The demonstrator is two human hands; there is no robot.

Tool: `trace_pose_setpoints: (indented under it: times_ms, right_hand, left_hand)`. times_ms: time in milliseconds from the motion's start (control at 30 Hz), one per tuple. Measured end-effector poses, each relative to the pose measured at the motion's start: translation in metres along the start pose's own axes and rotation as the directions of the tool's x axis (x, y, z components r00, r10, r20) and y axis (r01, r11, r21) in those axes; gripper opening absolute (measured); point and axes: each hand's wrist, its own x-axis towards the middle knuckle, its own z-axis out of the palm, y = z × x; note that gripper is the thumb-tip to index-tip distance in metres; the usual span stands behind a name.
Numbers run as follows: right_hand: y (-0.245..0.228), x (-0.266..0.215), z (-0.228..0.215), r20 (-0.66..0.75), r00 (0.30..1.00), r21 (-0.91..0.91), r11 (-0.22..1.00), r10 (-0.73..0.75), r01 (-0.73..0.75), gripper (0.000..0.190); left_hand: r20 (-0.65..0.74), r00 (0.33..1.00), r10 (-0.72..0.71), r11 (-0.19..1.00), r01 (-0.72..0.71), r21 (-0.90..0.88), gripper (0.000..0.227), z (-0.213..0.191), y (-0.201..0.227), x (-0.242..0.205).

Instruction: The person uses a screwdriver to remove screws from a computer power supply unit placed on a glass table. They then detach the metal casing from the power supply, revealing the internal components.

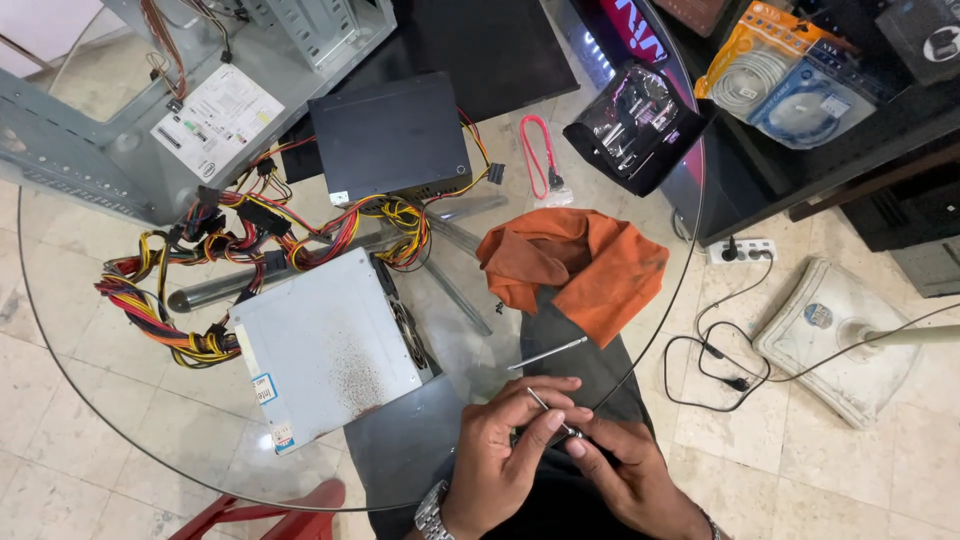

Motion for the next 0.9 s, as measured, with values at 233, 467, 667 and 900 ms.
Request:
trace_pose_setpoints:
  times_ms: [233, 467, 667, 900]
  right_hand:
    - [-0.009, 0.008, -0.010, 0.060, 0.998, -0.036, 0.999, -0.009, 0.011, 0.035]
    - [-0.006, 0.009, -0.016, 0.112, 0.994, 0.055, 0.998, -0.001, -0.005, 0.040]
    - [-0.007, 0.008, -0.029, 0.131, 0.985, -0.027, 0.993, -0.112, 0.117, 0.033]
    - [0.029, -0.026, -0.067, 0.020, 0.984, 0.013, 0.984, 0.178, -0.178, 0.032]
  left_hand:
    - [-0.099, 0.994, -0.036, 0.993, 0.025, -0.112, 0.014, -0.003, -0.001, 0.001]
    - [-0.101, 0.993, -0.055, 0.984, 0.037, -0.172, 0.009, -0.004, -0.006, -0.001]
    - [-0.163, 0.985, -0.054, 0.972, 0.015, -0.234, 0.010, -0.005, -0.002, -0.005]
    - [-0.294, 0.941, 0.169, 0.985, -0.154, 0.073, 0.022, -0.040, 0.037, -0.018]
